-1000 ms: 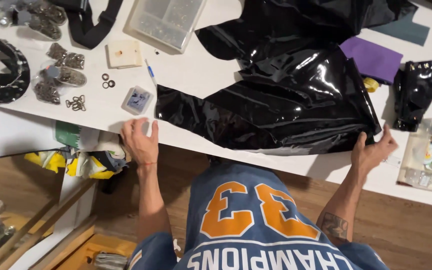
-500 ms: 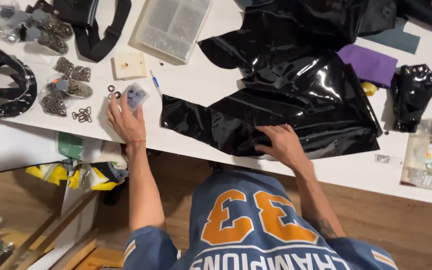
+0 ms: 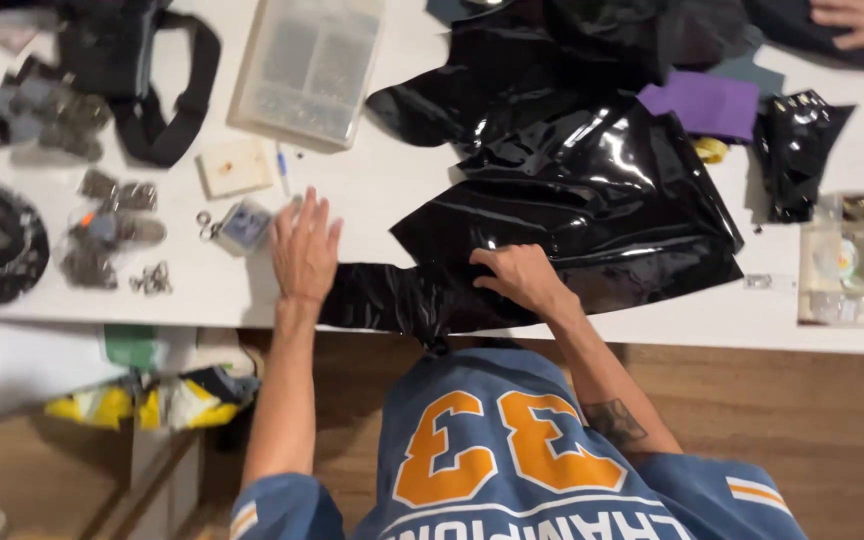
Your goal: Cutting and preparing shiny black fabric for a garment assembly task.
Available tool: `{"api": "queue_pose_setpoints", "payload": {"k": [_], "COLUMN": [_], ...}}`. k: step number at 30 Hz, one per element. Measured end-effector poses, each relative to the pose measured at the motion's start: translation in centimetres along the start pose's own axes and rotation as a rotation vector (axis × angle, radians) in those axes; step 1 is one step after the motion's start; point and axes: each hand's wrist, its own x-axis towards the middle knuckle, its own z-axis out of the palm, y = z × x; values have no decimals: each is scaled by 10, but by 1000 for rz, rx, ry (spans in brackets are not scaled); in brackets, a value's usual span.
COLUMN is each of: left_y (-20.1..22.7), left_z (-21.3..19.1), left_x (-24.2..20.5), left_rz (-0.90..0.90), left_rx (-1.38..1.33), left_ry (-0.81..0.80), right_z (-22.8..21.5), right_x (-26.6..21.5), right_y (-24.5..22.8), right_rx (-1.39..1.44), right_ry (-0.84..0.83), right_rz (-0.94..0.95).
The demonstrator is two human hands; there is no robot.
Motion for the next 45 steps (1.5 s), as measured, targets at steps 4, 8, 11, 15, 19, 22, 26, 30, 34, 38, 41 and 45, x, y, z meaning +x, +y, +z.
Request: {"api": "queue_pose_setpoints", "payload": {"k": [4,8,11,15,19,22,26,30,34,38,41,45], "left_y": [60,96,108,150,130,109,109,103,95,147,197,214], "left_z": [-3,22,46,35,71,53,-45,-111,-70,-55,-34,-5], "left_x": [-17,-22,14,64,85,107,154,182,194,197,184,181], "left_rz": [174,164,47,79,-14,66,68,114,114,195,300,296], "left_rx": [-95,-338,-492,-294,-379,-419,-255,-372,8,137,25,-29], "left_ry": [-46,-11,-53,-146,-305,-124,66,179,194,-172,-251,-138], "right_z": [-29,-84,-82,-86,-81,-70,-77,-102,-117,-148,-226,-221], "right_x": [-14,-38,-53,-76,-84,-94,-106,-109,-108,-85,-56,40], "right_y": [4,68,185,247,257,251,216,182,168,208,187,263], "right_rx": [130,244,-170,-529,-192,-78,535,932,676,188,306,-43], "right_ry": [403,632,977,895,473,678,810,993,787,680,744,978], "right_rz": [15,582,465,725,898,682,590,128,-17,205,62,8]}}
